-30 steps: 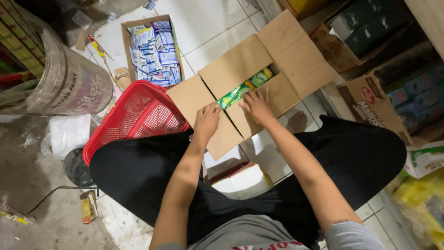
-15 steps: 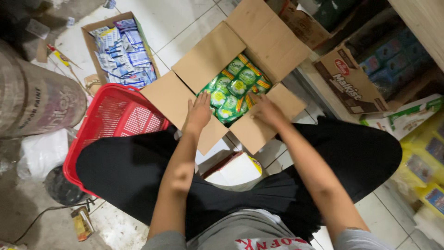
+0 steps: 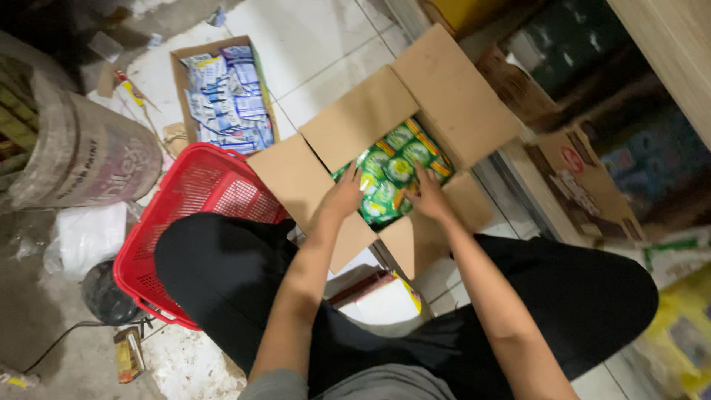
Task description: The person arranges green and orange snack packets on a wire display rack. Then, the person sits on the floor, opens a cardboard box, and places green packets onto a wooden shelf.
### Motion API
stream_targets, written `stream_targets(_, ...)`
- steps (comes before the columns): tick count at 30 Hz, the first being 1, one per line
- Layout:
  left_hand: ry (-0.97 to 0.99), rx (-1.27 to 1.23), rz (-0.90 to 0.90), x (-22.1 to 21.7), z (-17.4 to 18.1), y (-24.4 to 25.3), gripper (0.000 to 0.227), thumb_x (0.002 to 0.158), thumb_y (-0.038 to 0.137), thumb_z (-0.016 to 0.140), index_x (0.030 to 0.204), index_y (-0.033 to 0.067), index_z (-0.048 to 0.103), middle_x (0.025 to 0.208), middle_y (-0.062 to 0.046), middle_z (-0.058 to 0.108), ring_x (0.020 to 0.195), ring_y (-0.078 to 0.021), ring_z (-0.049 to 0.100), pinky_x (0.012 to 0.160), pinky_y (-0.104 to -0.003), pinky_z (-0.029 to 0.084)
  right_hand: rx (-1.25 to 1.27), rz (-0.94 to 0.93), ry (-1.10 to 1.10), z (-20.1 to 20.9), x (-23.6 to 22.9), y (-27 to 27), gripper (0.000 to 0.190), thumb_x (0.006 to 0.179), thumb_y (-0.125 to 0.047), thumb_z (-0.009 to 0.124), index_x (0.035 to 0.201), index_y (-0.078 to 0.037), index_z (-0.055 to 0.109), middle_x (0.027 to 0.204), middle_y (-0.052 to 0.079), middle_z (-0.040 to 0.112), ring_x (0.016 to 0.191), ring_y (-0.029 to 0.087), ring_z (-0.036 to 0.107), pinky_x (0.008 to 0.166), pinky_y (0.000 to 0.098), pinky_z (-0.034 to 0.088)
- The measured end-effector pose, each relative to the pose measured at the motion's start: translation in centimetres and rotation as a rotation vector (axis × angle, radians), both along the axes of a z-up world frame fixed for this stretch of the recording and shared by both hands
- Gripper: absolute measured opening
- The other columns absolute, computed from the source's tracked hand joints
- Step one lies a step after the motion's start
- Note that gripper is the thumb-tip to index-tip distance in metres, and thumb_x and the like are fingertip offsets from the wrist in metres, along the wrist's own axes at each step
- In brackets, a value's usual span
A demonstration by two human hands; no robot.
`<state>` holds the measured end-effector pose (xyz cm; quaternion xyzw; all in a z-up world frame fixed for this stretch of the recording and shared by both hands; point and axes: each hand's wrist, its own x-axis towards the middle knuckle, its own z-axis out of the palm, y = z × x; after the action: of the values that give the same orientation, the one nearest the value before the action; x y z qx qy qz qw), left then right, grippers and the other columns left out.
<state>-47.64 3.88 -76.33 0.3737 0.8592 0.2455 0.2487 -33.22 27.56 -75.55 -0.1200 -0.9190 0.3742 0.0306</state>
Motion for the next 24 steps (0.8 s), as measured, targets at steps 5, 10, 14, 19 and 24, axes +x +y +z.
stream_targets(5, 0.257, -0.003, 0.103, -0.7, 2.5, -0.1, 0.077, 0.094, 0.008, 0.062, 0.163, 0.009, 0.028, 0.165, -0.015, 0.025, 0.152, -0.0364, 0.026, 0.124, -0.057, 0.023, -0.042, -0.044, 0.15, 0.7, -5.0, -3.4, 0.075, 0.095, -0.019, 0.074, 0.158, -0.003, 0.036, 0.15, 0.029, 0.046, 0.138, 0.048, 0.043, 0.114, 0.05, 0.036)
stream_targets(10, 0.499, -0.028, 0.244, -5.9, 6.2, -0.7, 0.086, 0.088, 0.004, 0.065, 0.163, 0.0166, 0.026, 0.172, -0.014, 0.017, 0.157, -0.036, 0.018, 0.122, -0.067, 0.017, -0.053, -0.075, 0.177, 2.5, -8.6, -5.1, 0.07, 0.097, -0.016, 0.068, 0.158, -0.003, 0.038, 0.152, 0.023, 0.046, 0.142, 0.042, 0.043, 0.121, 0.0488, 0.037)
stream_targets(14, 0.369, -0.051, 0.339, -9.2, 6.9, -1.6, 0.089, 0.084, 0.009, 0.069, 0.162, 0.0187, 0.027, 0.17, -0.008, 0.014, 0.158, -0.0323, 0.014, 0.119, -0.072, 0.014, 0.213, -0.097, 0.138, 3.9, -10.4, -5.1, 0.073, 0.092, -0.015, 0.072, 0.157, -0.007, 0.039, 0.161, 0.023, 0.035, 0.148, 0.045, 0.028, 0.12, 0.0584, 0.026)
stream_targets(19, 0.364, -0.101, 0.419, -9.9, 3.6, -1.1, 0.084, 0.087, 0.013, 0.066, 0.16, 0.0185, 0.027, 0.169, -0.003, 0.013, 0.156, -0.0319, 0.011, 0.117, -0.076, 0.012, 0.373, -0.372, -0.256, 4.0, -10.6, -0.8, 0.075, 0.091, -0.015, 0.068, 0.158, -0.019, 0.035, 0.167, 0.014, 0.025, 0.152, 0.041, 0.017, 0.114, 0.0676, 0.017)
stream_targets(24, 0.619, -0.439, 0.368, -10.9, -0.4, -0.9, 0.087, 0.087, 0.004, 0.055, 0.166, 0.0183, 0.023, 0.174, -0.001, 0.01, 0.159, -0.0275, 0.007, 0.113, -0.076, 0.012, 0.582, -0.304, -0.115, 1.2, -9.9, 4.0, 0.068, 0.1, -0.006, 0.058, 0.163, -0.018, 0.034, 0.172, 0.008, 0.025, 0.158, 0.035, 0.02, 0.123, 0.0595, 0.022)
